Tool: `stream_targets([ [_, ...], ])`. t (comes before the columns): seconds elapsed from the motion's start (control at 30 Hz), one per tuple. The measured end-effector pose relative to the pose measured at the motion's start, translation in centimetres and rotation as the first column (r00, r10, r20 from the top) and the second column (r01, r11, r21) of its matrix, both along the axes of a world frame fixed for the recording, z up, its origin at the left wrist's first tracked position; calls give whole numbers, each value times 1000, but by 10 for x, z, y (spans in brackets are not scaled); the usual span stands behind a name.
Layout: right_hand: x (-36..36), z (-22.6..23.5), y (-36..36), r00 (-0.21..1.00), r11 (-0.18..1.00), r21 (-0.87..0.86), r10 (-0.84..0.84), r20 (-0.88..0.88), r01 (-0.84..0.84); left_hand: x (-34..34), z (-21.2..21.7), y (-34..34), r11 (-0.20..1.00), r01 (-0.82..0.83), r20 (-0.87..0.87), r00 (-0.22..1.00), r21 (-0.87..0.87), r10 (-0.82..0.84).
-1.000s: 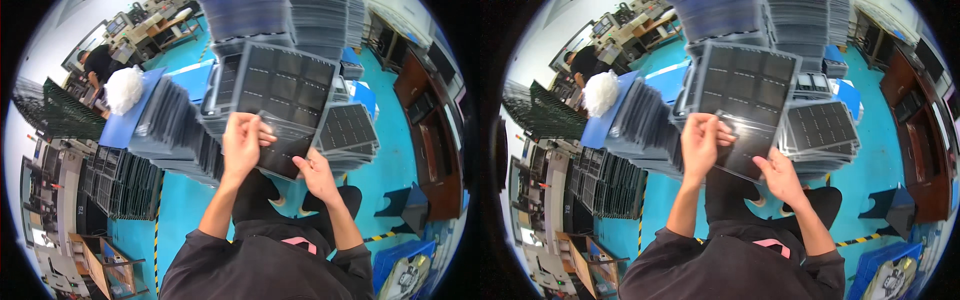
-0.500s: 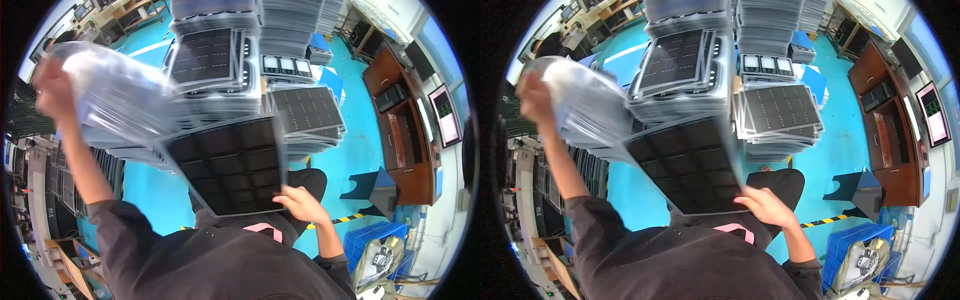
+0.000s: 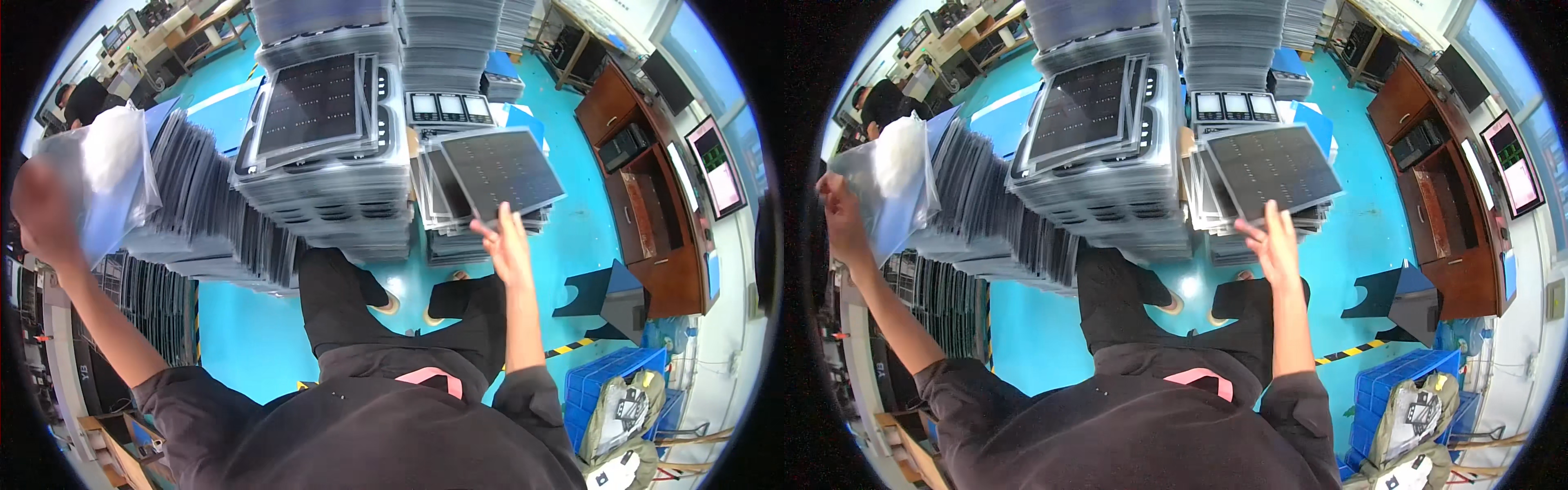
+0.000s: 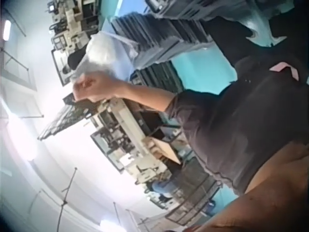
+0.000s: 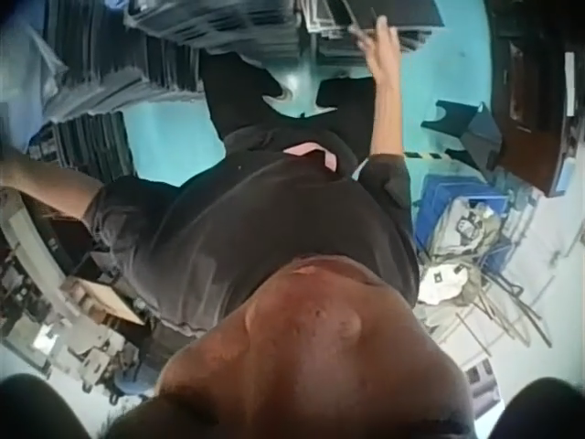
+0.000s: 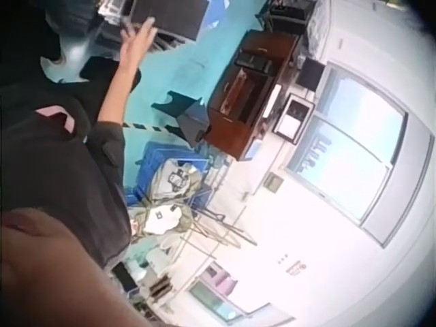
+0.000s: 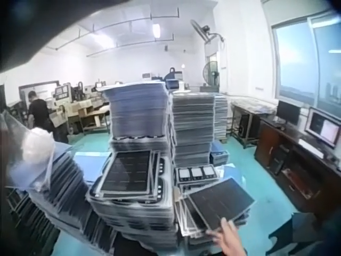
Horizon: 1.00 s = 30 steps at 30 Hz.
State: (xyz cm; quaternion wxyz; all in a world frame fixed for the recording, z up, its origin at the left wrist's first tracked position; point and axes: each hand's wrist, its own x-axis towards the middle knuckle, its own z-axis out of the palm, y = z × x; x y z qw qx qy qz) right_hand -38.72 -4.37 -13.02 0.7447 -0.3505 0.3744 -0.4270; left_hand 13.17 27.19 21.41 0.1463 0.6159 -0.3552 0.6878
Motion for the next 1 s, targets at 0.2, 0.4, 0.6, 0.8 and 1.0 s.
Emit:
stream_targets([
  [0.2,21,-22,41,559,852,59,392,-730,-519,-14,13,27,948,311,-266,910,-70,-318],
  [0.4,80,99,119,865,488,-723,165,-474,-489,-170,-83,-12,311,595,-602,-385,-741,-699],
  [0.6,111,136,154,608,230,-744,741,-285,-628,-219,-105,-39,2,925,-924,-381,-381,-18],
  [0.8,113,124,154,726,339,-705,585,-361,-624,-111,-38,-42,102,990,-991,85,95,103],
  [1.0,104,113,148,835,438,-753,482,-263,-490,96,-29,-29,832,88,-524,812,547,258],
])
